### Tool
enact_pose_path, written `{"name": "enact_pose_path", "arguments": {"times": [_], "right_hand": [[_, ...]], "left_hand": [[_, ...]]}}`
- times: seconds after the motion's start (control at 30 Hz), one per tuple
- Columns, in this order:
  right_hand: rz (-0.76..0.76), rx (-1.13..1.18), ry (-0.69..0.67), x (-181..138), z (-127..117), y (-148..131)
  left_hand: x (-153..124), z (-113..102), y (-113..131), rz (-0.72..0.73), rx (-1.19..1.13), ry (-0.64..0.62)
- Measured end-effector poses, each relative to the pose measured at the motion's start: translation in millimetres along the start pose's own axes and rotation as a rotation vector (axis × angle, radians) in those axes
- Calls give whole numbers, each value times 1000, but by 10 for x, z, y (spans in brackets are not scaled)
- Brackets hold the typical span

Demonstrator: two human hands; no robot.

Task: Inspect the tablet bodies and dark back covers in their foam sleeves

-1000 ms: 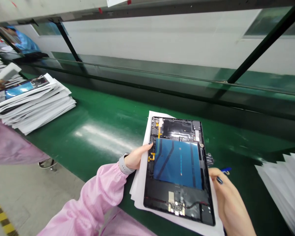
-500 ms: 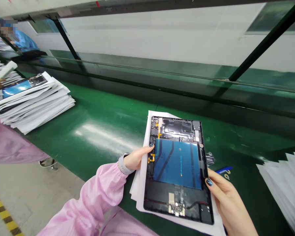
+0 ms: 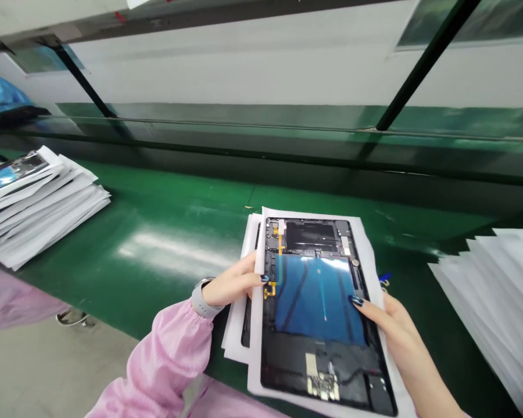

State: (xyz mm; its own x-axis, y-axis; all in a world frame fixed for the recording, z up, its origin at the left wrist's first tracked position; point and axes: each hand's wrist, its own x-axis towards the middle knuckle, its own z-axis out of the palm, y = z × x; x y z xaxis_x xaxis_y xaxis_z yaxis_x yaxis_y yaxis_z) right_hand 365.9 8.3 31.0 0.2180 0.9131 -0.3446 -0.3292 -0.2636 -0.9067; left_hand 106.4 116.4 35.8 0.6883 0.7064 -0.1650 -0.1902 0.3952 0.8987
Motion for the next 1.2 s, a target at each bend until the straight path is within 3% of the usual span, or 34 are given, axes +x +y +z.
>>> {"name": "enact_pose_path", "arguments": {"times": [0.2, 0.8, 1.2], "right_hand": [[-220, -244, 77, -61, 42, -83], [-187, -236, 17, -74, 89, -71], [-75, -93, 31, 14, -47, -106]], "left_hand": [[-10, 124, 37, 204, 114, -48], [-42, 196, 36, 229, 459, 62], [-45, 75, 5, 213, 89, -73]]}}
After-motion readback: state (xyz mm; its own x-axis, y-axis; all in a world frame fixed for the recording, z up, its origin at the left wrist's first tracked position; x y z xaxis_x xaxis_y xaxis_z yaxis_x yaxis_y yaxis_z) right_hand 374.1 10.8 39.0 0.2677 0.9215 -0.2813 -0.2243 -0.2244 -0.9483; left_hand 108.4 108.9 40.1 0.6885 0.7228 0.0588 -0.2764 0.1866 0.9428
